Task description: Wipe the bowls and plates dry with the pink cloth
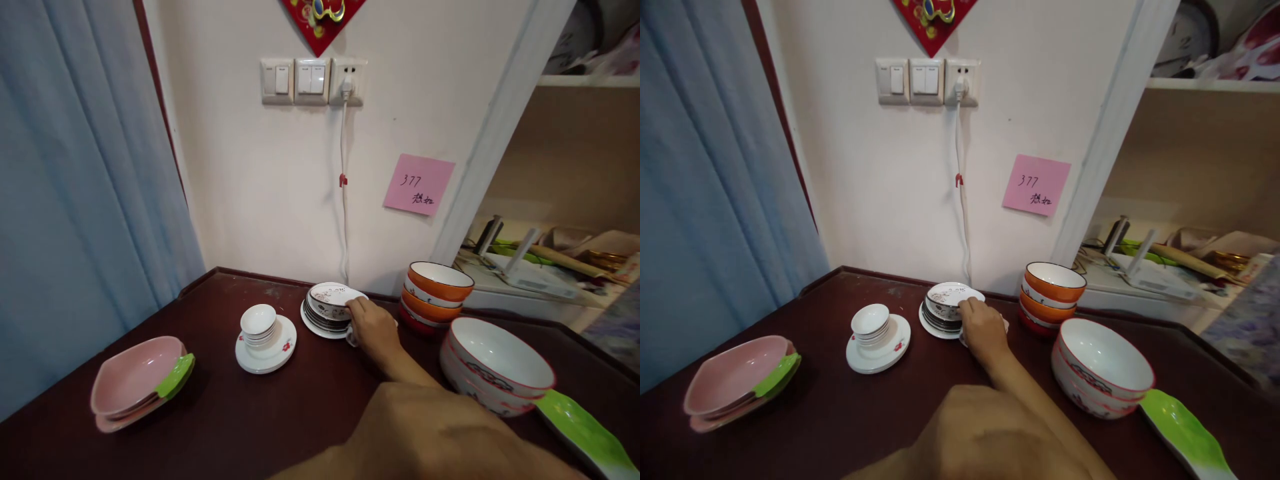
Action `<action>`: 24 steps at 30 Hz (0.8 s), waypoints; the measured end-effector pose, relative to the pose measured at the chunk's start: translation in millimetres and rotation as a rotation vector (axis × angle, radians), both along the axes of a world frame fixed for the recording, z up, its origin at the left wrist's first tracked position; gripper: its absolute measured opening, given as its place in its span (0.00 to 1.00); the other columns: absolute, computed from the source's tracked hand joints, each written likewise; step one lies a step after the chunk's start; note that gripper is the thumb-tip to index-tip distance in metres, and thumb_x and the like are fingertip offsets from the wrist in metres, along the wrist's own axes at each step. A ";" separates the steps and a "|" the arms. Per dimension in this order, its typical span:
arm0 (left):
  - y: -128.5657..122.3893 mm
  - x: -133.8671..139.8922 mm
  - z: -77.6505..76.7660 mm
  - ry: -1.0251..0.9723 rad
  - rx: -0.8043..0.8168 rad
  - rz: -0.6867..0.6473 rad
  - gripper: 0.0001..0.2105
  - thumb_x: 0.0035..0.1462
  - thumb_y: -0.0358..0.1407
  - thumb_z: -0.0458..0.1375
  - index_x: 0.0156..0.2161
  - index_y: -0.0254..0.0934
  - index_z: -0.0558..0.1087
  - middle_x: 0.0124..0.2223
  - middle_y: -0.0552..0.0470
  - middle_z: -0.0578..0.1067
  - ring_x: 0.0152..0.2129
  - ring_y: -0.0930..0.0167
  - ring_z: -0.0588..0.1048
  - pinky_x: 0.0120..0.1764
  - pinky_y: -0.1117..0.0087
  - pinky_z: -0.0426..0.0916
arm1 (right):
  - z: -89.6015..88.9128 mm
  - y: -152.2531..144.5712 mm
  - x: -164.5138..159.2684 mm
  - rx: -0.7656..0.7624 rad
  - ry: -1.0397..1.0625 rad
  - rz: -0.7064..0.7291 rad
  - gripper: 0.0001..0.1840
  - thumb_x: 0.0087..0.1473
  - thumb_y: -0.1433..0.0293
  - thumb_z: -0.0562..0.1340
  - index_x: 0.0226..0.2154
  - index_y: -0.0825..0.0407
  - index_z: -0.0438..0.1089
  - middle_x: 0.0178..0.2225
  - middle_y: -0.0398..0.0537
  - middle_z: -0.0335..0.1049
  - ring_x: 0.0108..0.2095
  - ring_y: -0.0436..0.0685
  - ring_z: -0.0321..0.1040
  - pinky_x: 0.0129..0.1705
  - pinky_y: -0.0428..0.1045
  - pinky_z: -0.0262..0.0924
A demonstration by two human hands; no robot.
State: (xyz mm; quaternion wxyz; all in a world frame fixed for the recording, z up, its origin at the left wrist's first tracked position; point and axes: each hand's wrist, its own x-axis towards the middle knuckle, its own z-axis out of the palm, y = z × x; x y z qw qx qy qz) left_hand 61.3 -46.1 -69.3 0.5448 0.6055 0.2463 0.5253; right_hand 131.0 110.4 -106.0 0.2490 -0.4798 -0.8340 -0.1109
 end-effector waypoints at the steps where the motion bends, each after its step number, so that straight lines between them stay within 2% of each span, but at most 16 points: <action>1: 3.6 -4.4 24.5 -0.003 0.027 0.017 0.10 0.44 0.42 0.67 0.35 0.48 0.81 0.31 0.50 0.79 0.33 0.63 0.77 0.35 0.68 0.70 | 3.0 2.9 1.8 0.018 0.023 -0.011 0.15 0.65 0.68 0.50 0.41 0.53 0.71 0.38 0.54 0.71 0.37 0.58 0.67 0.33 0.48 0.51; 2: 6.2 -7.2 41.6 -0.004 0.038 0.031 0.10 0.44 0.40 0.67 0.36 0.48 0.81 0.33 0.50 0.79 0.34 0.64 0.76 0.38 0.68 0.69 | 6.4 5.3 3.8 0.032 0.047 -0.024 0.14 0.65 0.68 0.50 0.41 0.53 0.71 0.38 0.53 0.71 0.37 0.57 0.67 0.33 0.48 0.51; 3: 8.7 -8.5 51.2 -0.005 0.038 0.065 0.08 0.49 0.38 0.64 0.37 0.46 0.81 0.35 0.50 0.79 0.35 0.65 0.75 0.40 0.68 0.68 | 9.9 6.9 6.2 0.043 0.073 -0.036 0.14 0.65 0.67 0.51 0.40 0.54 0.71 0.37 0.53 0.71 0.36 0.57 0.67 0.32 0.48 0.51; 5: 17.5 -8.9 52.6 -0.052 -0.053 0.248 0.07 0.54 0.36 0.60 0.37 0.42 0.79 0.36 0.49 0.77 0.34 0.68 0.72 0.40 0.68 0.66 | 16.5 6.6 12.1 0.056 0.118 -0.051 0.13 0.65 0.67 0.51 0.40 0.53 0.70 0.36 0.51 0.72 0.34 0.55 0.67 0.31 0.47 0.51; 9: 54.9 -14.1 24.5 -0.440 -0.386 0.563 0.03 0.51 0.34 0.61 0.32 0.37 0.76 0.28 0.55 0.72 0.25 0.74 0.68 0.32 0.72 0.64 | 24.2 -5.0 25.3 0.080 0.176 -0.051 0.13 0.65 0.68 0.51 0.40 0.53 0.70 0.36 0.49 0.72 0.36 0.54 0.68 0.32 0.46 0.53; 13: 88.3 -23.7 -1.4 -0.543 -0.531 0.694 0.05 0.51 0.32 0.59 0.35 0.37 0.73 0.30 0.56 0.71 0.25 0.76 0.68 0.29 0.74 0.62 | 27.5 -16.7 35.6 0.105 0.208 -0.042 0.12 0.64 0.68 0.52 0.39 0.52 0.70 0.35 0.48 0.72 0.35 0.55 0.68 0.33 0.47 0.53; 18: 98.6 -23.1 -21.3 -0.565 -0.698 0.651 0.04 0.54 0.33 0.58 0.37 0.36 0.72 0.32 0.53 0.72 0.28 0.74 0.72 0.32 0.72 0.65 | 36.2 -29.5 42.2 0.127 0.250 -0.017 0.13 0.65 0.69 0.51 0.38 0.53 0.70 0.35 0.51 0.72 0.35 0.55 0.68 0.35 0.47 0.56; 21: 98.6 -20.8 -24.1 -0.569 -0.740 0.516 0.09 0.60 0.39 0.53 0.40 0.36 0.72 0.39 0.45 0.76 0.33 0.68 0.76 0.36 0.66 0.69 | 39.9 -42.3 42.3 0.150 0.238 0.025 0.15 0.65 0.69 0.49 0.37 0.54 0.70 0.34 0.52 0.71 0.34 0.55 0.67 0.35 0.47 0.57; 24: 97.2 -19.7 -19.1 -0.597 -0.696 0.358 0.16 0.63 0.44 0.47 0.44 0.38 0.73 0.40 0.44 0.78 0.32 0.66 0.77 0.35 0.64 0.71 | 37.6 -58.1 40.0 0.160 0.187 0.057 0.15 0.65 0.69 0.50 0.36 0.55 0.70 0.32 0.52 0.70 0.32 0.56 0.67 0.33 0.49 0.57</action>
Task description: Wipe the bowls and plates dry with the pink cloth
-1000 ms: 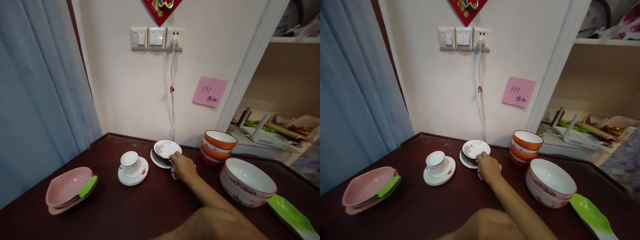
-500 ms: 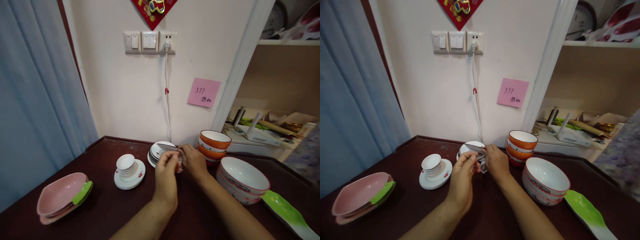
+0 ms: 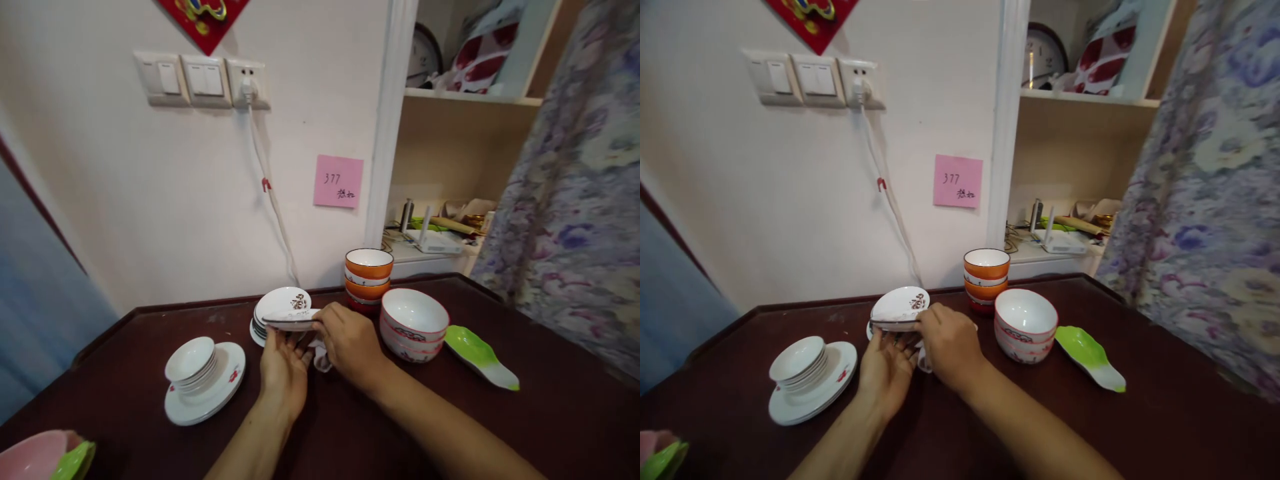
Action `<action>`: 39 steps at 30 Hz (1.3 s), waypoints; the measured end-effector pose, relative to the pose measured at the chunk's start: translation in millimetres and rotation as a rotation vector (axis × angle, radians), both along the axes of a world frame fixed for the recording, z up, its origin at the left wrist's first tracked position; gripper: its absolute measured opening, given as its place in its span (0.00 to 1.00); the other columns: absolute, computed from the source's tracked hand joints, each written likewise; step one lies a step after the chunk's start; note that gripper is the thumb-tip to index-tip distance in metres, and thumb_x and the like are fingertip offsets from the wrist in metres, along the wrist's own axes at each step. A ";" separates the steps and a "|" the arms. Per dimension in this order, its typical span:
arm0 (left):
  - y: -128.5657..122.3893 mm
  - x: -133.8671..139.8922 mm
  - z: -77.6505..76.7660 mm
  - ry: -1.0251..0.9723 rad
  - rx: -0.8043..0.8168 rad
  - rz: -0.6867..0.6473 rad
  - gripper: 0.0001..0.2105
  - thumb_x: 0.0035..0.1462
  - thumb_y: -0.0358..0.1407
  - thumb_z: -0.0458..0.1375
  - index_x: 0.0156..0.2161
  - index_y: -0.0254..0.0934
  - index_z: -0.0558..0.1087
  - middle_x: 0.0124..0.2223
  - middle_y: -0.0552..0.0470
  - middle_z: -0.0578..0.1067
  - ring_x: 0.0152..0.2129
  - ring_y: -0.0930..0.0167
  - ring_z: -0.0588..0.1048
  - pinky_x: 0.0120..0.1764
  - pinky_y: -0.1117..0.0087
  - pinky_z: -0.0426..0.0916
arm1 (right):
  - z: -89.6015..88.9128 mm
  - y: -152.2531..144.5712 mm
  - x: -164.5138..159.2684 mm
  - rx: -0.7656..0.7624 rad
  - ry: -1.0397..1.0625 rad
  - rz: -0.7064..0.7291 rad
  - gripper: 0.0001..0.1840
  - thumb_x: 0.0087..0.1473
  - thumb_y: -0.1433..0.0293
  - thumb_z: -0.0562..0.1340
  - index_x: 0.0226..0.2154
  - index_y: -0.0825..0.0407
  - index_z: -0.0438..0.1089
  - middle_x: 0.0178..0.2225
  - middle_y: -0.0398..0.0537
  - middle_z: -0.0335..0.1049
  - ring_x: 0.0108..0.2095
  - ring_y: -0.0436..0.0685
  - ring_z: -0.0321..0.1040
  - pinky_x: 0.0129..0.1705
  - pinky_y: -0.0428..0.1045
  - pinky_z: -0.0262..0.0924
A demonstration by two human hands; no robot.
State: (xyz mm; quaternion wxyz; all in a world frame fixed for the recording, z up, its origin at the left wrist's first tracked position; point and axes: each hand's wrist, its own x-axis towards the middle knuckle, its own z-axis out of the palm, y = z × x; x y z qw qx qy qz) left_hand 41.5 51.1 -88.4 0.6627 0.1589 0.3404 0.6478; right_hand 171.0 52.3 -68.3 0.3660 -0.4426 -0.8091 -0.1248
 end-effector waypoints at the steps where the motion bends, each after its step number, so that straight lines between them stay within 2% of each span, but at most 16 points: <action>1: -0.8 0.2 2.7 -0.032 0.038 -0.027 0.17 0.63 0.44 0.46 0.45 0.39 0.73 0.40 0.45 0.79 0.31 0.66 0.77 0.34 0.64 0.71 | -2.0 -5.7 -0.8 -0.002 -0.021 -0.003 0.14 0.65 0.69 0.50 0.36 0.55 0.70 0.31 0.51 0.70 0.31 0.56 0.66 0.32 0.49 0.56; 5: -5.2 0.4 12.4 -0.162 0.115 -0.060 0.18 0.64 0.39 0.46 0.48 0.35 0.74 0.38 0.44 0.81 0.32 0.64 0.79 0.36 0.63 0.73 | -8.9 -31.3 -1.0 -0.098 -0.131 0.007 0.08 0.61 0.69 0.56 0.35 0.53 0.70 0.32 0.49 0.71 0.29 0.55 0.67 0.29 0.48 0.55; 7: -7.0 -0.5 12.8 -0.160 0.061 -0.040 0.20 0.63 0.42 0.47 0.51 0.35 0.73 0.39 0.42 0.82 0.36 0.60 0.79 0.40 0.58 0.74 | -7.1 -45.2 2.7 -0.199 -0.195 0.066 0.06 0.60 0.69 0.58 0.36 0.52 0.71 0.33 0.48 0.72 0.29 0.55 0.68 0.28 0.48 0.56; 9: -7.9 -2.1 8.4 -0.129 0.001 -0.038 0.24 0.61 0.48 0.47 0.53 0.36 0.72 0.40 0.40 0.82 0.39 0.56 0.79 0.44 0.53 0.72 | -0.6 -56.7 9.9 -0.311 -0.164 0.155 0.09 0.58 0.69 0.60 0.42 0.51 0.71 0.38 0.48 0.74 0.31 0.55 0.70 0.30 0.47 0.58; 12: -8.3 -3.3 -4.6 -0.092 0.015 -0.118 0.25 0.59 0.51 0.50 0.53 0.37 0.72 0.40 0.40 0.82 0.39 0.55 0.79 0.47 0.51 0.71 | 13.1 -60.3 24.7 -0.502 0.117 0.364 0.17 0.55 0.69 0.62 0.49 0.45 0.70 0.42 0.45 0.74 0.38 0.54 0.71 0.39 0.47 0.61; 15: -11.1 -1.2 -17.1 -0.100 0.049 -0.213 0.23 0.59 0.48 0.52 0.54 0.38 0.72 0.39 0.43 0.83 0.42 0.56 0.79 0.50 0.52 0.69 | 18.2 -42.8 34.3 -0.650 0.499 0.498 0.09 0.54 0.69 0.63 0.39 0.48 0.75 0.36 0.43 0.74 0.38 0.53 0.70 0.41 0.46 0.61; 16: -13.2 -0.3 -20.0 -0.106 0.049 -0.253 0.24 0.58 0.48 0.53 0.54 0.37 0.71 0.40 0.42 0.83 0.44 0.55 0.78 0.51 0.52 0.69 | 15.8 -34.6 34.4 -0.649 0.641 0.455 0.07 0.54 0.67 0.62 0.36 0.50 0.75 0.33 0.42 0.73 0.35 0.53 0.69 0.39 0.46 0.61; 18: -18.5 0.6 -24.2 -0.113 0.033 -0.335 0.27 0.57 0.50 0.55 0.56 0.35 0.70 0.42 0.40 0.82 0.48 0.53 0.75 0.52 0.50 0.67 | 5.0 -20.3 29.4 -0.574 0.903 0.274 0.10 0.57 0.63 0.58 0.33 0.51 0.72 0.29 0.42 0.70 0.32 0.52 0.67 0.35 0.46 0.61; 20: -24.2 -1.0 -27.8 -0.105 0.007 -0.372 0.28 0.56 0.51 0.55 0.57 0.35 0.68 0.44 0.39 0.81 0.50 0.52 0.74 0.53 0.48 0.66 | -10.3 -14.4 20.1 -0.489 1.043 0.125 0.15 0.61 0.60 0.53 0.35 0.51 0.69 0.31 0.44 0.68 0.32 0.53 0.66 0.35 0.47 0.61; 22: -28.2 -5.6 -32.0 -0.102 -0.001 -0.381 0.26 0.57 0.49 0.55 0.57 0.38 0.69 0.45 0.41 0.81 0.50 0.53 0.74 0.53 0.48 0.65 | -24.6 -18.3 11.2 -0.485 0.937 0.153 0.13 0.61 0.60 0.53 0.40 0.50 0.69 0.37 0.46 0.70 0.38 0.55 0.68 0.42 0.50 0.62; 24: -29.8 -11.9 -36.6 -0.122 0.015 -0.408 0.23 0.58 0.47 0.55 0.55 0.40 0.71 0.46 0.43 0.81 0.50 0.54 0.74 0.54 0.49 0.65 | -34.1 -27.6 6.9 -0.477 0.632 0.247 0.13 0.58 0.62 0.58 0.45 0.47 0.70 0.47 0.49 0.70 0.50 0.59 0.64 0.52 0.56 0.58; 26: -29.3 -17.7 -40.6 -0.157 0.038 -0.446 0.21 0.59 0.47 0.54 0.53 0.40 0.73 0.47 0.43 0.81 0.50 0.54 0.74 0.54 0.50 0.64 | -38.5 -35.4 7.9 -0.457 0.382 0.277 0.20 0.57 0.64 0.60 0.53 0.44 0.67 0.58 0.50 0.62 0.60 0.63 0.54 0.60 0.61 0.48; 28: -27.9 -21.5 -43.7 -0.183 0.049 -0.479 0.20 0.60 0.47 0.53 0.52 0.40 0.74 0.47 0.43 0.80 0.51 0.55 0.74 0.55 0.51 0.63 | -40.5 -37.9 11.1 -0.474 0.241 0.285 0.26 0.59 0.65 0.59 0.60 0.42 0.60 0.65 0.50 0.51 0.65 0.64 0.43 0.63 0.63 0.41; 32: -25.3 -23.7 -48.1 -0.213 0.040 -0.529 0.22 0.60 0.48 0.51 0.53 0.38 0.73 0.47 0.42 0.80 0.52 0.56 0.73 0.57 0.52 0.61 | -45.7 -37.5 9.7 -0.591 0.107 0.335 0.31 0.62 0.67 0.54 0.65 0.46 0.49 0.69 0.52 0.37 0.68 0.63 0.32 0.66 0.64 0.34; 35: -23.8 -25.4 -50.9 -0.239 0.002 -0.566 0.24 0.59 0.50 0.51 0.49 0.33 0.76 0.45 0.39 0.81 0.51 0.54 0.73 0.58 0.52 0.59 | -47.9 -45.5 1.2 -0.638 0.019 0.402 0.32 0.63 0.65 0.52 0.66 0.52 0.46 0.69 0.56 0.36 0.68 0.63 0.28 0.67 0.63 0.31; 39: -22.5 -29.1 -52.8 -0.253 -0.072 -0.631 0.26 0.59 0.51 0.51 0.41 0.27 0.79 0.41 0.35 0.81 0.49 0.53 0.74 0.58 0.52 0.59 | -46.1 -56.5 -2.5 -0.574 -0.088 0.550 0.31 0.62 0.67 0.50 0.66 0.57 0.46 0.68 0.60 0.39 0.68 0.62 0.31 0.67 0.60 0.32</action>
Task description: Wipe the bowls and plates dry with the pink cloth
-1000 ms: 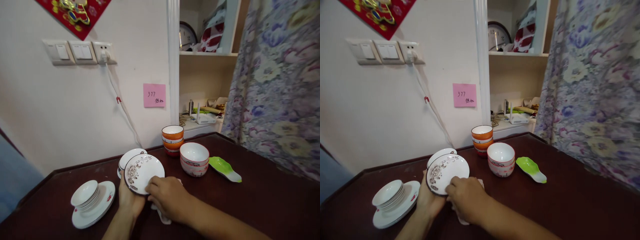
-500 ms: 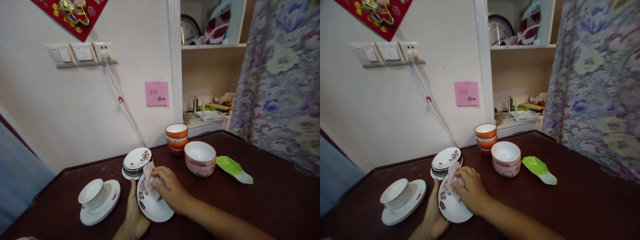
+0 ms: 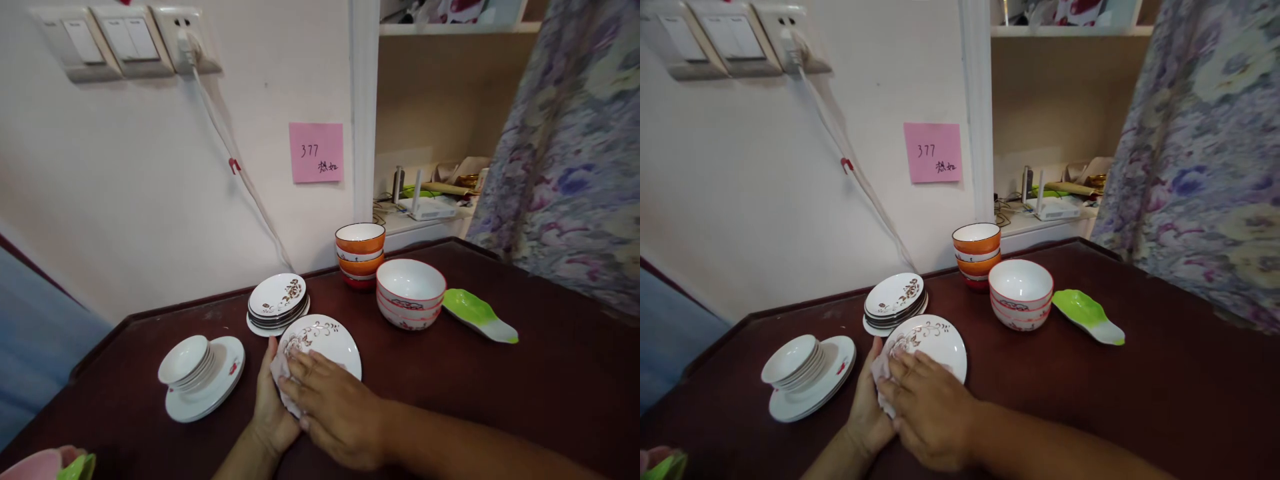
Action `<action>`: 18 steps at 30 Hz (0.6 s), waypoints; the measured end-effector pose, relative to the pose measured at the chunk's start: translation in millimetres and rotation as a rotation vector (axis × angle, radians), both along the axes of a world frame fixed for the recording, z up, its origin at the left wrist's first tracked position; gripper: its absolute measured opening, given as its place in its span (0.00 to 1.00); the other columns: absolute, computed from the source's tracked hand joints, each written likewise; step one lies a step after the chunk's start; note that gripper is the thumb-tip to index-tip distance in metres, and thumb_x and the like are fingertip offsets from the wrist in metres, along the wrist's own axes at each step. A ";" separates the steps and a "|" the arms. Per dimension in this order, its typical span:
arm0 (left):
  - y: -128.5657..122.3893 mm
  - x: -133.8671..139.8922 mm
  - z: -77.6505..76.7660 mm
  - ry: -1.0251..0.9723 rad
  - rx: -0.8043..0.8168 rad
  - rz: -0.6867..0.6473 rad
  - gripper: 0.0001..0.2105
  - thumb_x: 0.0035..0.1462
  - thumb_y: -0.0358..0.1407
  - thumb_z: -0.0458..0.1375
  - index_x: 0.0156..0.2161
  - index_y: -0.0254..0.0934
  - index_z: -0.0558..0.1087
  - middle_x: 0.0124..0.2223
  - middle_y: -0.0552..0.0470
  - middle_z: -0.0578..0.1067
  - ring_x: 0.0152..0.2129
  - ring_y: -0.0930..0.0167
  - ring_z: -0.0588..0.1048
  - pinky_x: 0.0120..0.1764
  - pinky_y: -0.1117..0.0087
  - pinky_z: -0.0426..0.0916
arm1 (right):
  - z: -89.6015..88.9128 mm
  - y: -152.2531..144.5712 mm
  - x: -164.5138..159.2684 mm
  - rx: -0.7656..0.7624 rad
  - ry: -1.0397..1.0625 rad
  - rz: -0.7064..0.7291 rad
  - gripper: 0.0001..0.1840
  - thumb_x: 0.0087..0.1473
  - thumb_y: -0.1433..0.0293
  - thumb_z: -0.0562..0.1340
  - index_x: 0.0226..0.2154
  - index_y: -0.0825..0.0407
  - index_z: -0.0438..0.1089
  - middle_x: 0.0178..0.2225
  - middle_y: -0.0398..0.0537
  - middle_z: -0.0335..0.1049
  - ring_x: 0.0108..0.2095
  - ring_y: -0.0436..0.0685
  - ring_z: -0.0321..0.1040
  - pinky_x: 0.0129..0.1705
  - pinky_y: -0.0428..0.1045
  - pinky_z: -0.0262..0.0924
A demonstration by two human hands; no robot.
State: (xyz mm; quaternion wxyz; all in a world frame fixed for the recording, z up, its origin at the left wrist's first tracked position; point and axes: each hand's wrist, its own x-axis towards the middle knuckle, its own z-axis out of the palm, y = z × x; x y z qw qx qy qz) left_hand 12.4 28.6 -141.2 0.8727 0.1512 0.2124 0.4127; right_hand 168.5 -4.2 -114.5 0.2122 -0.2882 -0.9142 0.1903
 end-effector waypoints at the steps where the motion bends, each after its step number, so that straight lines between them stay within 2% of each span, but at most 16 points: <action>1: 0.3 -0.4 -0.3 0.004 -0.002 0.009 0.26 0.59 0.50 0.51 0.42 0.27 0.79 0.40 0.36 0.82 0.49 0.54 0.75 0.58 0.52 0.59 | -0.1 0.1 1.7 0.025 -0.010 0.030 0.31 0.62 0.69 0.50 0.65 0.57 0.48 0.68 0.60 0.41 0.68 0.61 0.32 0.67 0.59 0.33; 4: 1.2 0.6 -1.3 0.007 0.026 0.106 0.23 0.61 0.47 0.51 0.43 0.28 0.79 0.39 0.38 0.82 0.47 0.56 0.77 0.58 0.54 0.59 | -4.1 8.5 10.3 0.079 -0.060 0.061 0.30 0.60 0.71 0.51 0.64 0.56 0.52 0.66 0.58 0.48 0.68 0.60 0.36 0.67 0.59 0.34; 6: 2.1 2.5 -2.2 -0.011 0.058 0.156 0.22 0.62 0.45 0.50 0.44 0.30 0.79 0.40 0.40 0.82 0.46 0.57 0.77 0.58 0.55 0.59 | -8.7 18.1 16.1 0.097 -0.102 0.001 0.30 0.59 0.71 0.51 0.64 0.55 0.52 0.66 0.57 0.48 0.67 0.61 0.38 0.67 0.61 0.32; 9: 2.8 5.8 -2.8 -0.092 0.110 0.145 0.21 0.63 0.45 0.48 0.47 0.33 0.78 0.41 0.43 0.82 0.48 0.58 0.76 0.59 0.55 0.58 | -14.3 30.9 21.1 0.116 -0.137 -0.249 0.30 0.58 0.72 0.52 0.64 0.54 0.52 0.67 0.55 0.46 0.67 0.64 0.36 0.65 0.66 0.33; 11: 2.3 7.5 -2.1 -0.141 0.132 0.110 0.22 0.63 0.45 0.47 0.49 0.35 0.77 0.42 0.44 0.82 0.49 0.59 0.75 0.59 0.54 0.57 | -16.3 34.0 20.9 0.117 -0.097 -0.463 0.28 0.58 0.73 0.52 0.62 0.51 0.57 0.65 0.55 0.50 0.65 0.66 0.42 0.61 0.65 0.42; 13: 1.1 8.2 -0.8 -0.148 0.133 0.083 0.22 0.63 0.46 0.47 0.49 0.35 0.76 0.42 0.44 0.82 0.50 0.59 0.74 0.59 0.54 0.57 | -17.9 31.0 17.2 0.105 -0.007 -0.588 0.25 0.57 0.75 0.53 0.57 0.49 0.64 0.60 0.55 0.58 0.58 0.64 0.52 0.56 0.61 0.52; 15: -0.1 7.3 0.7 -0.120 0.112 0.079 0.22 0.63 0.45 0.47 0.48 0.35 0.77 0.41 0.43 0.82 0.49 0.58 0.75 0.59 0.54 0.57 | -20.3 23.6 10.2 0.118 0.081 -0.511 0.22 0.56 0.75 0.54 0.53 0.49 0.67 0.54 0.55 0.63 0.53 0.61 0.58 0.52 0.57 0.56; 18: -0.7 4.3 1.6 -0.050 0.061 0.057 0.23 0.62 0.47 0.48 0.43 0.30 0.79 0.40 0.41 0.82 0.47 0.57 0.76 0.58 0.55 0.58 | -24.5 15.9 -1.6 0.219 0.135 -0.197 0.23 0.57 0.72 0.55 0.55 0.50 0.64 0.55 0.53 0.62 0.54 0.60 0.57 0.54 0.55 0.54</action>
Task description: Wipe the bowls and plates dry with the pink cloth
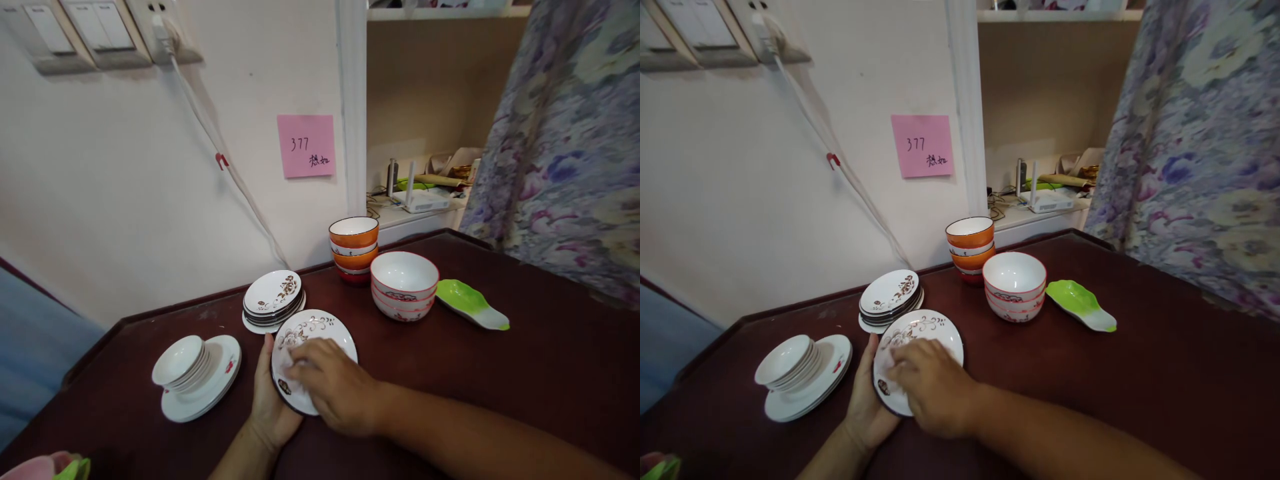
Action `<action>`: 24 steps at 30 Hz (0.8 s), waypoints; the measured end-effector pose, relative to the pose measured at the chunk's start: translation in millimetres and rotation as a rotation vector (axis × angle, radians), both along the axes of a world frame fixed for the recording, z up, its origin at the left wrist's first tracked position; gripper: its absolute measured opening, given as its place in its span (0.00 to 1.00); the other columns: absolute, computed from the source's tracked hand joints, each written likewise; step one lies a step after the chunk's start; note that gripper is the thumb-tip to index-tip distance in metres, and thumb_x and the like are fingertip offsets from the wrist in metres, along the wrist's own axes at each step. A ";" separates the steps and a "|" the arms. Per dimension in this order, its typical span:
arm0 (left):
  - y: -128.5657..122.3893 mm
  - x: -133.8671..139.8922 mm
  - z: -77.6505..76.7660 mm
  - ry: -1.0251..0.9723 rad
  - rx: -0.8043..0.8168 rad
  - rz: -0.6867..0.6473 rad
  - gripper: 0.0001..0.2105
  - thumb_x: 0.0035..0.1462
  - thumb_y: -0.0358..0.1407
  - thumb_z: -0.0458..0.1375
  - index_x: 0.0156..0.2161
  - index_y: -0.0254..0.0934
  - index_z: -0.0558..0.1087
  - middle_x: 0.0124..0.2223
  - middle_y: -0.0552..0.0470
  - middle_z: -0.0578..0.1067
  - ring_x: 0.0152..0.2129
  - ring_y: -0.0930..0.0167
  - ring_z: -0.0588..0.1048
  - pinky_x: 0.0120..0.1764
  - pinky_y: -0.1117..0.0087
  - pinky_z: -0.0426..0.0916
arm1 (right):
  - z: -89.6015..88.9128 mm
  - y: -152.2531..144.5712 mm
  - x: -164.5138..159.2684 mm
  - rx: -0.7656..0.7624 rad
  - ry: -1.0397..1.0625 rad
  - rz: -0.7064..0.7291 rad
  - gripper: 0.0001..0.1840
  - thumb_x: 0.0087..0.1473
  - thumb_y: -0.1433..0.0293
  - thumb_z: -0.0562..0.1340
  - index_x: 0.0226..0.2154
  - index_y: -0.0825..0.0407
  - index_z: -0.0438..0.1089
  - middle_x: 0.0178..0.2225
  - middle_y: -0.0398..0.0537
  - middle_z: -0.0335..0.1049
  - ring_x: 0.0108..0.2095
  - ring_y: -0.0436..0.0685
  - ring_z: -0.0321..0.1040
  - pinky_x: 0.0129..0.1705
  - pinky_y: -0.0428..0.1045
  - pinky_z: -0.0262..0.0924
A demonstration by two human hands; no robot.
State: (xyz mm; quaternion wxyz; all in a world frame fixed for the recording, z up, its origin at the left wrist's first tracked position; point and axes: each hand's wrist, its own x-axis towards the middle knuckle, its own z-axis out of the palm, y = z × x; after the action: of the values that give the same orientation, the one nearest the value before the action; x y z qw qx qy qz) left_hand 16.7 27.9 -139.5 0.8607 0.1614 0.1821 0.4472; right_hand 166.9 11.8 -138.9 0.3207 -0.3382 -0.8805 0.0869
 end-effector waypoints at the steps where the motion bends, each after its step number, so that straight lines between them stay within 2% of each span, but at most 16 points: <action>1: 0.1 -0.8 -0.1 0.016 -0.015 -0.008 0.24 0.62 0.47 0.49 0.42 0.29 0.79 0.40 0.40 0.82 0.46 0.57 0.77 0.58 0.55 0.59 | -0.8 0.9 -2.4 0.043 -0.016 0.071 0.24 0.59 0.71 0.55 0.57 0.50 0.61 0.57 0.53 0.61 0.56 0.60 0.55 0.56 0.55 0.53; 3: 0.7 -1.2 -0.6 0.016 -0.026 0.002 0.23 0.62 0.47 0.49 0.41 0.30 0.79 0.40 0.40 0.82 0.47 0.57 0.76 0.58 0.55 0.58 | 0.2 8.2 -2.3 0.099 -0.069 0.083 0.23 0.63 0.69 0.52 0.60 0.49 0.57 0.59 0.52 0.60 0.59 0.59 0.52 0.57 0.56 0.52; 5: 1.3 0.0 -1.1 -0.021 -0.004 0.036 0.21 0.63 0.45 0.48 0.44 0.34 0.79 0.41 0.43 0.83 0.48 0.59 0.76 0.59 0.55 0.58 | 5.7 18.8 4.4 0.107 -0.169 -0.027 0.23 0.65 0.69 0.51 0.61 0.49 0.56 0.60 0.52 0.59 0.59 0.60 0.52 0.55 0.58 0.54; 7: 1.8 2.0 -1.3 -0.061 0.029 0.037 0.21 0.63 0.44 0.47 0.48 0.36 0.77 0.41 0.45 0.83 0.49 0.59 0.75 0.59 0.55 0.57 | 16.2 25.8 14.6 0.062 -0.320 -0.192 0.22 0.64 0.72 0.51 0.59 0.51 0.59 0.59 0.57 0.61 0.55 0.63 0.58 0.50 0.59 0.59; 9: 2.2 3.5 -1.4 -0.091 0.060 0.003 0.23 0.63 0.46 0.46 0.49 0.36 0.77 0.41 0.44 0.82 0.50 0.59 0.74 0.60 0.54 0.56 | 30.6 24.3 23.3 -0.029 -0.494 -0.330 0.19 0.60 0.77 0.52 0.53 0.57 0.66 0.52 0.63 0.66 0.48 0.65 0.64 0.43 0.58 0.64; 11: 2.5 4.0 -1.8 -0.115 0.083 -0.035 0.24 0.63 0.48 0.45 0.49 0.35 0.77 0.41 0.43 0.82 0.51 0.58 0.74 0.60 0.54 0.55 | 45.7 15.0 27.1 -0.124 -0.629 -0.385 0.15 0.56 0.80 0.54 0.43 0.60 0.72 0.43 0.63 0.70 0.41 0.64 0.68 0.36 0.56 0.66; 14: 2.6 3.5 -2.8 -0.126 0.089 -0.059 0.25 0.63 0.49 0.44 0.48 0.35 0.77 0.41 0.44 0.82 0.51 0.58 0.74 0.60 0.54 0.55 | 61.3 -3.0 23.7 -0.250 -0.693 -0.300 0.12 0.49 0.80 0.60 0.38 0.60 0.73 0.38 0.60 0.70 0.34 0.63 0.70 0.28 0.52 0.66; 17: 1.9 2.3 -3.1 -0.075 0.062 -0.024 0.24 0.63 0.48 0.45 0.47 0.34 0.78 0.41 0.42 0.82 0.50 0.57 0.74 0.60 0.54 0.56 | 58.9 -12.4 15.7 -0.296 -0.573 -0.079 0.14 0.47 0.74 0.63 0.40 0.57 0.73 0.40 0.56 0.70 0.33 0.61 0.71 0.28 0.51 0.65; 19: 0.8 1.3 -2.4 -0.013 0.028 -0.012 0.25 0.62 0.48 0.47 0.45 0.30 0.78 0.40 0.39 0.82 0.50 0.56 0.74 0.59 0.54 0.58 | 47.8 -11.7 10.5 -0.246 -0.377 0.077 0.13 0.52 0.71 0.61 0.41 0.54 0.72 0.42 0.52 0.70 0.37 0.59 0.70 0.35 0.50 0.66; 21: -0.4 0.3 -1.3 0.045 -0.007 -0.028 0.26 0.61 0.50 0.49 0.44 0.27 0.79 0.40 0.37 0.82 0.48 0.54 0.75 0.58 0.54 0.59 | 34.3 -6.9 7.1 -0.149 -0.201 0.168 0.14 0.56 0.70 0.59 0.46 0.52 0.70 0.47 0.50 0.69 0.45 0.57 0.67 0.45 0.50 0.63; 24: -1.9 -0.3 -0.6 0.051 -0.013 -0.043 0.24 0.62 0.48 0.49 0.43 0.29 0.79 0.40 0.39 0.82 0.47 0.56 0.76 0.58 0.54 0.59 | 21.7 3.6 7.6 0.027 -0.162 0.119 0.19 0.62 0.70 0.54 0.55 0.50 0.63 0.56 0.51 0.64 0.54 0.59 0.60 0.53 0.55 0.57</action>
State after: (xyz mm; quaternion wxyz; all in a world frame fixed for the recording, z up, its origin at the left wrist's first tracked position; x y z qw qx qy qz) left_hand 16.4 26.0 -140.1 0.8663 0.1710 0.2033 0.4230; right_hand 174.5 15.4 -117.3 0.2472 -0.2868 -0.9231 0.0665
